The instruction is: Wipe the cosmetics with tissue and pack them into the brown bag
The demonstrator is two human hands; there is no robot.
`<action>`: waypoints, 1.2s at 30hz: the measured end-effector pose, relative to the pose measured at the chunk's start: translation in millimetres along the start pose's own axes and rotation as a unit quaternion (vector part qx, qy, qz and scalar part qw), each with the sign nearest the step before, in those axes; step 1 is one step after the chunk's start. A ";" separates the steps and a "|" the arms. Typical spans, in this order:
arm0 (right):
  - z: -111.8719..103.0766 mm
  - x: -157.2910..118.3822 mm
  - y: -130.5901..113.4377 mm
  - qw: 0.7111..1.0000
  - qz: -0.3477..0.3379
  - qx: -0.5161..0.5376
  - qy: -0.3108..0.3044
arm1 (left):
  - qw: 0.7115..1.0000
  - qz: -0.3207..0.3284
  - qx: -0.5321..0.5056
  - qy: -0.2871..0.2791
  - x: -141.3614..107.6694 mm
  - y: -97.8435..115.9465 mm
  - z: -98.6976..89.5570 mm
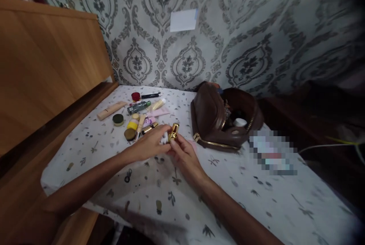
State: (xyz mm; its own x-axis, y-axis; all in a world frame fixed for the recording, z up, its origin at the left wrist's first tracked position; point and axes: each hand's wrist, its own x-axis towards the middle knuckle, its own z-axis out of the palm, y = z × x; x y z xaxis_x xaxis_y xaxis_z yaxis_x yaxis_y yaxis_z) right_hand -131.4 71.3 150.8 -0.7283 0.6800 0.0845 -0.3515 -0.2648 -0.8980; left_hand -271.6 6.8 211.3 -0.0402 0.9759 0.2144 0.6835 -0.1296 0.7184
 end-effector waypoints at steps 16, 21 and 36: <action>-8.8 -19.4 4.0 0.972 -0.013 -0.217 -0.089 | 0.997 0.022 -0.065 -0.037 11.0 20.7 6.8; -7.0 -16.9 3.8 0.985 0.003 -0.147 -0.089 | 0.908 -0.146 -0.393 0.016 17.9 16.2 20.7; -9.3 -13.3 22.8 0.997 0.072 -0.030 -0.021 | 0.971 -0.006 -0.235 -0.029 -1.5 0.0 35.8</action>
State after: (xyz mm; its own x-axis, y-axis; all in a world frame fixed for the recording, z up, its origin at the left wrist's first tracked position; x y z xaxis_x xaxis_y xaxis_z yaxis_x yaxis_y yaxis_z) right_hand -124.3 62.5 125.2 -0.7934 0.6081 -0.0290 -0.2076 -0.3151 -0.9261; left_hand -245.5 11.6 187.3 0.0042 0.9842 0.1768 0.2736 -0.1712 0.9465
